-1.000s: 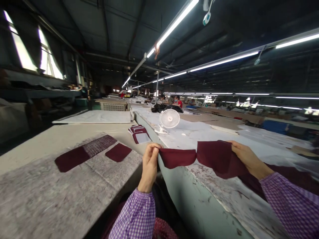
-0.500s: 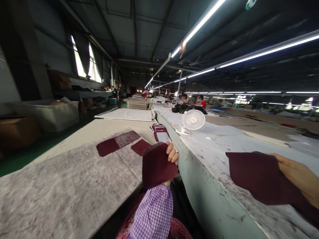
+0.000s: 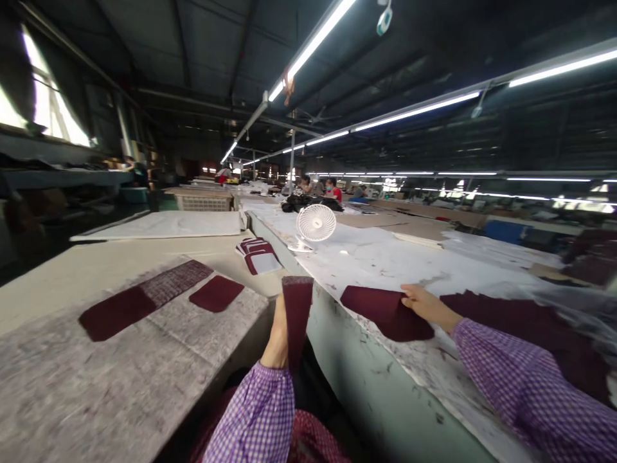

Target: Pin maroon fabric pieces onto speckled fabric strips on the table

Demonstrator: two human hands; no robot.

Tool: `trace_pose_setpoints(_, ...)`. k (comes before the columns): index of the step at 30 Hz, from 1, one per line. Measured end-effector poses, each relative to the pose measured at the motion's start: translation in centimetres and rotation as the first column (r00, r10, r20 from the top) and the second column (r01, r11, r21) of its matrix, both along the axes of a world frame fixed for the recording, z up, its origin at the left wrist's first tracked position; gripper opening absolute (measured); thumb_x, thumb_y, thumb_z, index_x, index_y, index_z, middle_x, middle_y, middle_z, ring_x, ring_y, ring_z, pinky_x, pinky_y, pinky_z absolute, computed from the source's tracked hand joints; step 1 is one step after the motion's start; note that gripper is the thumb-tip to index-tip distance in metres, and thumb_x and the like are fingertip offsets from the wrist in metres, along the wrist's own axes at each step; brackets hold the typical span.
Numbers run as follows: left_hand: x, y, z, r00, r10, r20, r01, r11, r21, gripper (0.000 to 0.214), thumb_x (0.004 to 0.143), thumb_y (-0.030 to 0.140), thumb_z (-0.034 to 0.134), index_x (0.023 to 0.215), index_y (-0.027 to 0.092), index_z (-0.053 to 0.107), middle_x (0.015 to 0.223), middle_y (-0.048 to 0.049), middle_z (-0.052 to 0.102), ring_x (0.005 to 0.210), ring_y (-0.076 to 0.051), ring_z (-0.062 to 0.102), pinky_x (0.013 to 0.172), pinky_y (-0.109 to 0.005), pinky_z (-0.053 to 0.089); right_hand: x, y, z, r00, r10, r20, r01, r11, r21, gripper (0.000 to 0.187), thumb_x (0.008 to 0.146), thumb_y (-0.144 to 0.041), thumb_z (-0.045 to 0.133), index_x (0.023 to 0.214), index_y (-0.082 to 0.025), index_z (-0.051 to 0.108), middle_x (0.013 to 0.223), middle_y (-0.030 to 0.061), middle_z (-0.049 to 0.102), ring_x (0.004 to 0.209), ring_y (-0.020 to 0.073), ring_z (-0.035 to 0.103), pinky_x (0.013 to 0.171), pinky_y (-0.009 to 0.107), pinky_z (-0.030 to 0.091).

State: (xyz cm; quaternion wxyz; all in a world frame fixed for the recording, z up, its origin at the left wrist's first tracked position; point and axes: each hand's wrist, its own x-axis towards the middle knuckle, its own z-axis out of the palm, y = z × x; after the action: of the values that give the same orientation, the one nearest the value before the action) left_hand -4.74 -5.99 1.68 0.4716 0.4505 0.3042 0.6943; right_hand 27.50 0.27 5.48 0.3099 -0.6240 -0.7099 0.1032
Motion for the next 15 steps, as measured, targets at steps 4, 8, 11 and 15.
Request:
trace_pose_setpoints(4,2.0,-0.9,0.8,0.821,0.360,-0.443,-0.337,0.932,0.133,0.012,0.081,0.029,0.051,0.082,0.017,0.054,0.072,-0.0020,0.063,0.064,-0.014,0.058,0.062,-0.024,0.043,0.1,-1.0,2.0,0.993,-0.103,0.053,0.096,0.988,0.125,0.033,0.070,-0.017,0.054,0.102,-0.014,0.062,0.107,0.0145,0.064,0.103,0.0277,0.057,0.093,0.043,0.040)
trace_pose_setpoints(8,2.6,-1.8,2.4,0.349,0.524,-0.777,-0.566,0.779,0.270,0.014,0.086,0.021,0.043,0.091,0.018,0.055,0.071,-0.0050,0.065,0.067,-0.020,0.063,0.060,-0.026,0.039,-4.3,-5.8,6.0,0.938,0.293,-0.183,-0.300,0.954,-0.007,0.030,0.086,-0.039,0.046,0.096,-0.015,0.062,0.083,0.0081,0.067,0.070,0.0176,0.063,0.066,0.031,0.051)
trace_pose_setpoints(11,3.0,-2.8,3.5,0.128,0.492,-0.861,-0.638,0.705,0.308,0.017,0.088,0.022,0.040,0.095,0.018,0.055,0.066,-0.0066,0.065,0.062,-0.023,0.063,0.054,-0.027,0.036,-8.4,-9.8,7.4,0.758,0.563,-0.329,-0.644,0.726,-0.243,0.039,0.087,-0.047,0.048,0.096,-0.012,0.063,0.081,0.0081,0.067,0.066,0.0145,0.062,0.059,0.026,0.049)
trace_pose_setpoints(15,4.5,-4.5,4.4,0.130,0.495,-0.859,-0.596,0.732,0.331,0.018,0.088,0.024,0.040,0.097,0.018,0.054,0.063,-0.0062,0.064,0.057,-0.023,0.062,0.053,-0.026,0.036,-11.3,-12.0,6.4,0.723,0.596,-0.348,-0.690,0.647,-0.326,0.045,0.087,-0.052,0.046,0.107,-0.014,0.061,0.089,0.0075,0.066,0.078,0.0166,0.062,0.068,0.030,0.051)
